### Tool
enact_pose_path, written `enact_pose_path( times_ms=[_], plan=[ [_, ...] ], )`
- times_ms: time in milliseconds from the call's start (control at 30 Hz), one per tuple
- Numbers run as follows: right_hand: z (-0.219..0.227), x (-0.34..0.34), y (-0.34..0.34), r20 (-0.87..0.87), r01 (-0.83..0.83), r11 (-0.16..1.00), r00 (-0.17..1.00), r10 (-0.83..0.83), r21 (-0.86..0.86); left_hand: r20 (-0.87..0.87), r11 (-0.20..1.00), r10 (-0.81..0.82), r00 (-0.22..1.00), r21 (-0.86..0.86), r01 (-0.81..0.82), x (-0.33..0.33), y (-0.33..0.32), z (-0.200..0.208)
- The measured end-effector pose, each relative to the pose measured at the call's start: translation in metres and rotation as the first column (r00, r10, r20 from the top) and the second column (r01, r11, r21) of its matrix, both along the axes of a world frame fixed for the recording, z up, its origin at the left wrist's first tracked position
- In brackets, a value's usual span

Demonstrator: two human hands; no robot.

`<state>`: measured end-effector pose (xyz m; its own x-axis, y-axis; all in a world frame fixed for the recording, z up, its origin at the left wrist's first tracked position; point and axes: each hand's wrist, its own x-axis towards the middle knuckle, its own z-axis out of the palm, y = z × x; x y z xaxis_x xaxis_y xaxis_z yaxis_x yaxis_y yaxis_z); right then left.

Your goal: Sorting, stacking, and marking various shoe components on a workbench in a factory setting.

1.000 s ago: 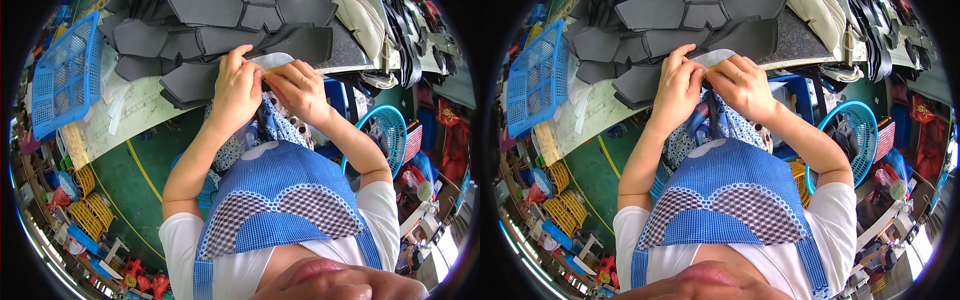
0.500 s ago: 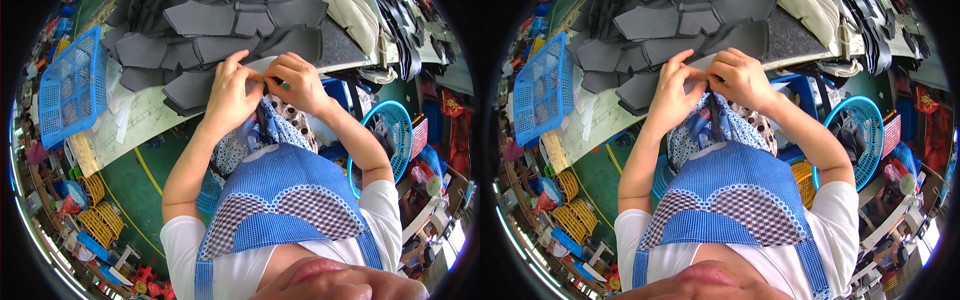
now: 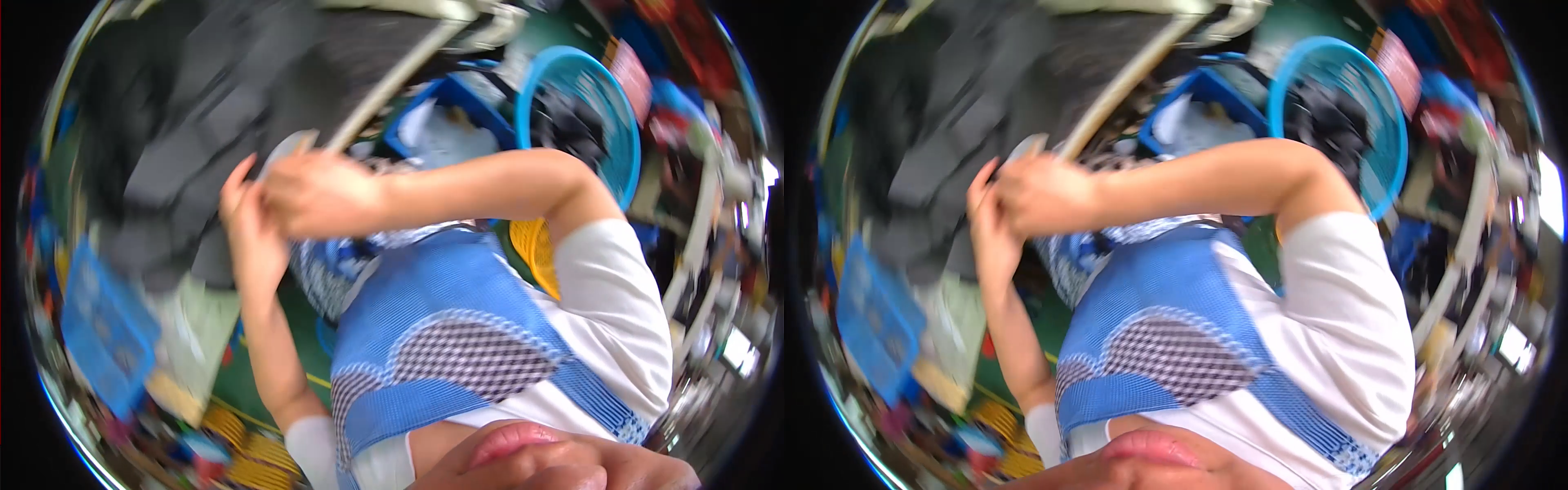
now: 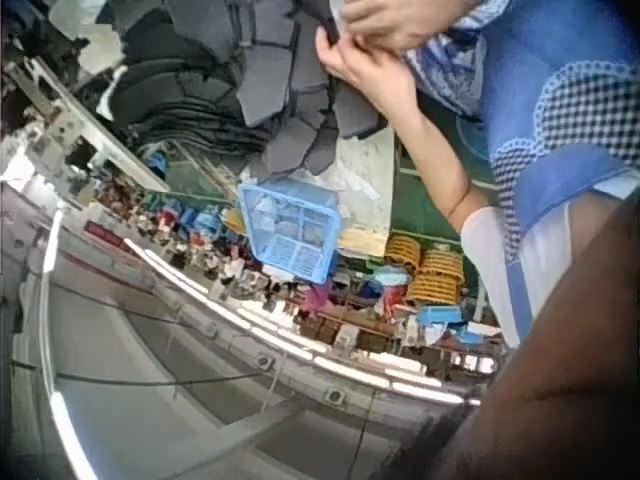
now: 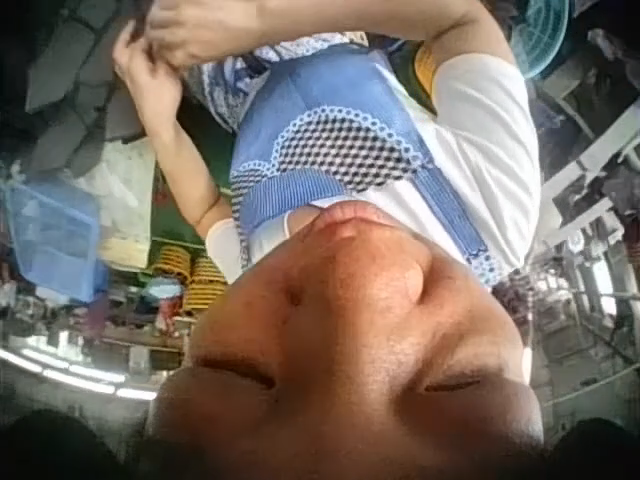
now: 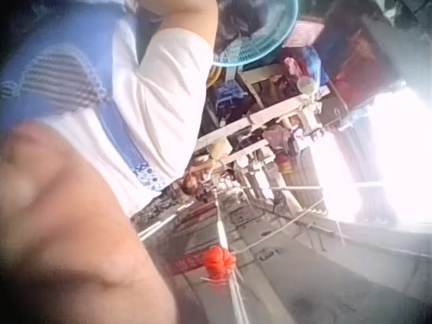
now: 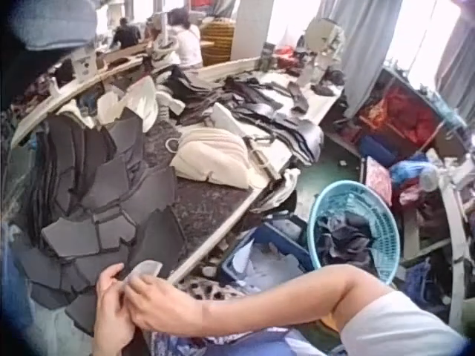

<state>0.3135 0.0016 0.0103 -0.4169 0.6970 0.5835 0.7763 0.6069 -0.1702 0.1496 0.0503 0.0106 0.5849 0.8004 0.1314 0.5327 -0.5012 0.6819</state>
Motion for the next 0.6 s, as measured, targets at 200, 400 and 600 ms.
enact_pose_path(
  times_ms=[200,400,600],
  plan=[
    [-0.017,-0.015,0.015,-0.172,0.141,0.982,0.978,-0.119,0.125,-0.052,0.992,0.028,0.998,-0.121,-0.035,0.006,-0.009,0.023],
    [-0.008,0.03,0.01,-0.681,0.072,0.988,0.718,-0.146,-0.136,-0.087,0.937,0.192,0.978,-0.281,-0.209,0.002,-0.018,0.024],
    [0.016,0.174,-0.069,-0.774,0.225,0.853,0.359,-0.522,-0.471,-0.124,0.994,-0.04,0.991,0.095,0.052,0.004,-0.023,0.034]
  ],
)
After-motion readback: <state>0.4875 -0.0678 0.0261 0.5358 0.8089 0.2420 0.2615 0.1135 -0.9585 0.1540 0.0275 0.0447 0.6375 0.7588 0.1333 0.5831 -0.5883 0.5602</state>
